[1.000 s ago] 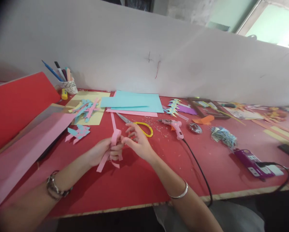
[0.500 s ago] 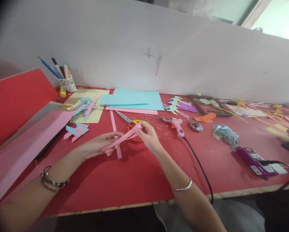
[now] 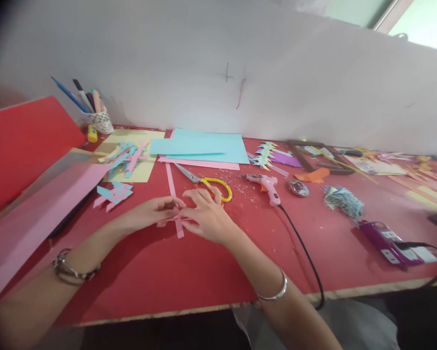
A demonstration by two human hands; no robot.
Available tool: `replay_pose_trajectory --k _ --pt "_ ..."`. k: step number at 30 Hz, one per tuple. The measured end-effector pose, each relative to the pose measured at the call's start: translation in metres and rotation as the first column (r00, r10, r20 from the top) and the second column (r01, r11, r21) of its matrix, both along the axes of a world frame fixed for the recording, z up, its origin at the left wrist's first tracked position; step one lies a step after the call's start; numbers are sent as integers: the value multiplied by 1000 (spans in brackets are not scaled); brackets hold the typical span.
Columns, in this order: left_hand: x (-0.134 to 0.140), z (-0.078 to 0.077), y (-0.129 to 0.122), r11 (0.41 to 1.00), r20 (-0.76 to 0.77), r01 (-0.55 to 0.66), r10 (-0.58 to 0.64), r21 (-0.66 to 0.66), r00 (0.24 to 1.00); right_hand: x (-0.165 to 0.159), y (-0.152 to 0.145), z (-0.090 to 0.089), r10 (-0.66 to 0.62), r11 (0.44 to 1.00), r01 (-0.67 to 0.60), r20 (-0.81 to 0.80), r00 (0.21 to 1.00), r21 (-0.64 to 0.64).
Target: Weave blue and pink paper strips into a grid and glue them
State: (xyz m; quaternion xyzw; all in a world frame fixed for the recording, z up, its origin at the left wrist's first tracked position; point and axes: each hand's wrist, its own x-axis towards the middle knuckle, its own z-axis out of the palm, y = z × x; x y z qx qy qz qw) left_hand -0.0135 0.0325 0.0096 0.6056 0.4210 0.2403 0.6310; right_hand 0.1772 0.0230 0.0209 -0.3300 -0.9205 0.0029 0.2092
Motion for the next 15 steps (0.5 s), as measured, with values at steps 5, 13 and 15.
replay_pose_trajectory --k 5,13,15 --pt "-4 3 1 997 -38 72 -71 35 997 -2 0 0 16 999 -18 -40 999 -45" --pt "-12 -2 5 984 -58 -116 125 137 991 3 4 3 -17 926 -90 -278 960 -367" --pt "-13 -4 6 974 -57 -126 139 188 989 5 7 3 2 899 -153 -344 939 -411"
